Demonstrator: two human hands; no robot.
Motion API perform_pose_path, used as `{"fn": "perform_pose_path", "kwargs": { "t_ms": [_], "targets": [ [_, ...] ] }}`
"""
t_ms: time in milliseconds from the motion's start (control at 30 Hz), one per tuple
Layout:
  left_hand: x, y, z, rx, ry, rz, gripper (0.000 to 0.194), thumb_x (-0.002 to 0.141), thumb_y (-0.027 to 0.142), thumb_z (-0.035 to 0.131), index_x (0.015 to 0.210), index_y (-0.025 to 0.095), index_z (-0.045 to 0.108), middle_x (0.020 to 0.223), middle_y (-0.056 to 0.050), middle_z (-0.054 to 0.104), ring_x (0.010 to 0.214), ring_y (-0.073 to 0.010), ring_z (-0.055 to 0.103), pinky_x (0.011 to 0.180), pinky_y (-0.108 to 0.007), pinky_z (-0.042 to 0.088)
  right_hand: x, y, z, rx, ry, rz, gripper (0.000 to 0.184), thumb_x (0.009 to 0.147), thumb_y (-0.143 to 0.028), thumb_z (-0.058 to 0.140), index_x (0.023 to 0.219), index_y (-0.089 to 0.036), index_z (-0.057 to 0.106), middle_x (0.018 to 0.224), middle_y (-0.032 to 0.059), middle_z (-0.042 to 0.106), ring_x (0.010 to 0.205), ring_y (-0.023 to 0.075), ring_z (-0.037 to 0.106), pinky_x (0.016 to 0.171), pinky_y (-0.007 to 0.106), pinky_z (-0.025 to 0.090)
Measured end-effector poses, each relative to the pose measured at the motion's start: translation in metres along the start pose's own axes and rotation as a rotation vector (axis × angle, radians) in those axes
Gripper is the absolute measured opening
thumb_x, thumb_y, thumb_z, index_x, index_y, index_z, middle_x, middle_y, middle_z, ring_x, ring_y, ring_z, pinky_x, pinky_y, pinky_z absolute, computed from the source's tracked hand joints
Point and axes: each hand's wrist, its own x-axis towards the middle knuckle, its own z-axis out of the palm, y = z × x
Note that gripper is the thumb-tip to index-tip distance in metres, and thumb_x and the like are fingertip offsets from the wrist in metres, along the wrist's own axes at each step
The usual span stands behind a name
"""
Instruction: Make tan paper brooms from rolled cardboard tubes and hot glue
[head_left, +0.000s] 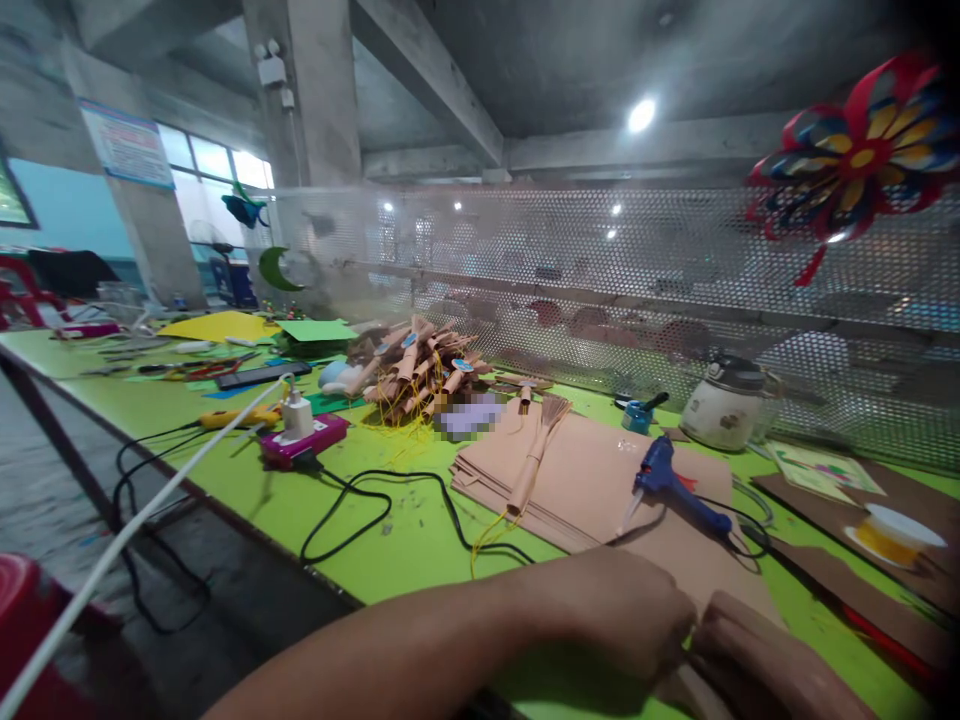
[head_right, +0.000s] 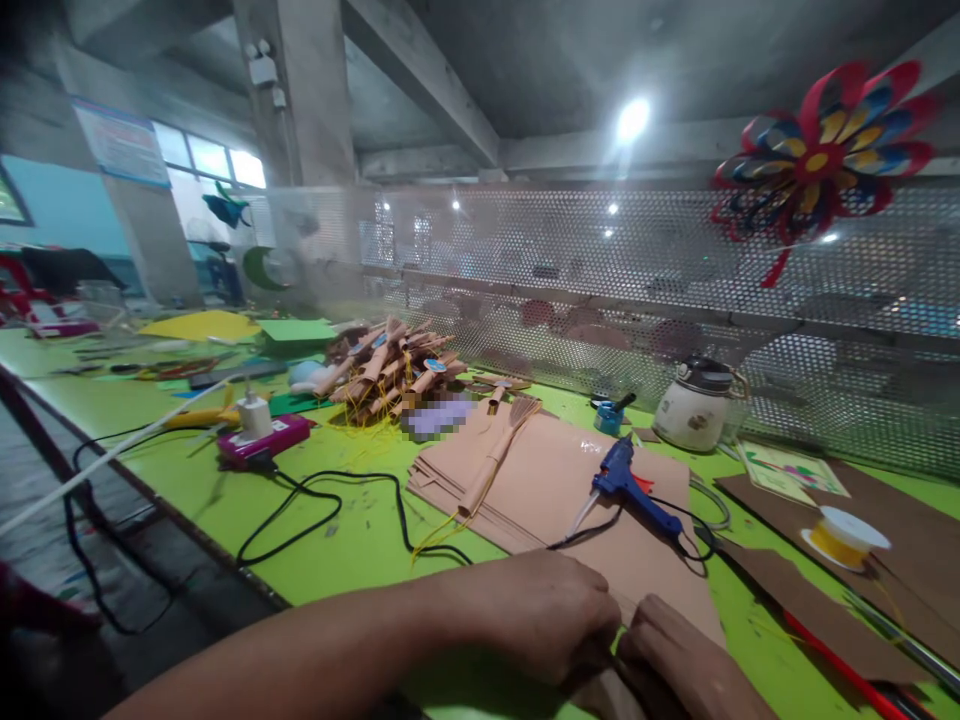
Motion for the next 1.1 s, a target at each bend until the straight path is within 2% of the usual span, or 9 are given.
{"fn": "perform_pose_path", "kwargs": {
  "t_ms": [100, 200, 300, 367, 467, 600, 800, 933, 1100],
  "targets": [
    [-0.006, -0.010, -0.010, -0.086, 0.072, -0.064, 0.021, 0.078, 0.032, 0.056, 0.083, 0.016, 0.068, 0.081, -0.008, 0.070, 0.067, -0.0172, 0.061, 0.057, -0.025, 0.041, 0.000, -0.015, -0.006, -0.017, 0.034, 0.007, 0.030, 0.092, -0.040, 0.039, 0.076, -0.025, 0.060, 0.073, 0.0056, 0.060, 0.067, 0.0196, 0.059, 0.060, 0.027, 0.049],
    [-0.030, -0.041, -0.038, -0.165, 0.291, -0.202, 0.029, 0.086, 0.035, 0.046, 0.093, 0.017, 0.068, 0.090, -0.005, 0.071, 0.076, -0.0147, 0.062, 0.067, -0.022, 0.043, 0.001, -0.026, -0.009, -0.032, 0.053, 0.001, 0.029, 0.093, -0.037, 0.038, 0.076, -0.024, 0.058, 0.074, 0.0061, 0.060, 0.070, 0.0198, 0.059, 0.061, 0.026, 0.049],
    [-0.067, -0.087, -0.066, -0.008, 0.427, -0.566, 0.034, 0.088, 0.041, 0.043, 0.095, 0.019, 0.068, 0.097, -0.003, 0.071, 0.086, -0.0162, 0.062, 0.076, -0.023, 0.043, 0.002, -0.029, -0.010, -0.035, 0.013, 0.012, 0.027, 0.093, -0.034, 0.039, 0.075, -0.023, 0.056, 0.073, 0.0057, 0.059, 0.070, 0.0190, 0.059, 0.062, 0.026, 0.048],
    [-0.092, -0.117, -0.072, 0.058, 0.463, -0.720, 0.033, 0.085, 0.035, 0.046, 0.104, 0.016, 0.065, 0.104, -0.008, 0.068, 0.096, -0.0220, 0.060, 0.082, -0.028, 0.043, 0.002, -0.027, -0.009, -0.023, -0.006, 0.026, 0.026, 0.094, -0.032, 0.039, 0.076, -0.022, 0.055, 0.073, 0.0051, 0.059, 0.069, 0.0181, 0.058, 0.063, 0.026, 0.048],
    [-0.117, -0.152, -0.062, 0.128, 0.472, -0.859, 0.041, 0.079, 0.028, 0.053, 0.118, 0.015, 0.057, 0.118, -0.012, 0.062, 0.107, -0.0253, 0.056, 0.090, -0.031, 0.041, 0.001, -0.024, -0.007, -0.016, 0.009, 0.031, 0.025, 0.093, -0.032, 0.040, 0.076, -0.022, 0.054, 0.075, 0.0048, 0.059, 0.069, 0.0175, 0.058, 0.062, 0.025, 0.048],
    [-0.130, -0.176, -0.043, 0.203, 0.436, -0.951, 0.049, 0.076, 0.028, 0.057, 0.123, 0.014, 0.051, 0.129, -0.014, 0.054, 0.119, -0.0261, 0.048, 0.098, -0.032, 0.036, -0.001, -0.024, -0.007, -0.032, 0.002, 0.015, 0.025, 0.093, -0.032, 0.041, 0.075, -0.021, 0.054, 0.076, 0.0048, 0.059, 0.068, 0.0167, 0.057, 0.061, 0.024, 0.046],
    [-0.129, -0.192, -0.037, 0.231, 0.342, -1.079, 0.060, 0.072, 0.044, 0.059, 0.123, 0.015, 0.047, 0.123, -0.015, 0.057, 0.111, -0.0276, 0.054, 0.092, -0.033, 0.041, 0.002, -0.030, -0.009, -0.053, -0.059, 0.083, 0.028, 0.096, -0.029, 0.035, 0.076, -0.019, 0.051, 0.077, 0.0049, 0.056, 0.069, 0.0154, 0.054, 0.063, 0.025, 0.043],
    [-0.127, -0.196, -0.034, 0.284, 0.342, -1.179, 0.067, 0.072, 0.045, 0.058, 0.129, 0.016, 0.040, 0.128, -0.019, 0.052, 0.116, -0.0335, 0.048, 0.094, -0.046, 0.037, 0.002, -0.028, -0.008, -0.045, -0.065, 0.084, 0.027, 0.096, -0.028, 0.035, 0.075, -0.019, 0.050, 0.077, 0.0043, 0.056, 0.069, 0.0148, 0.053, 0.062, 0.025, 0.042],
    [-0.127, -0.199, -0.034, 0.319, 0.354, -1.240, 0.062, 0.071, 0.044, 0.058, 0.126, 0.018, 0.042, 0.125, -0.020, 0.055, 0.115, -0.0379, 0.048, 0.096, -0.061, 0.028, 0.001, -0.028, -0.009, -0.033, -0.062, 0.080, 0.028, 0.096, -0.029, 0.036, 0.075, -0.019, 0.050, 0.077, 0.0042, 0.056, 0.068, 0.0147, 0.053, 0.062, 0.025, 0.042]
  ]
}}
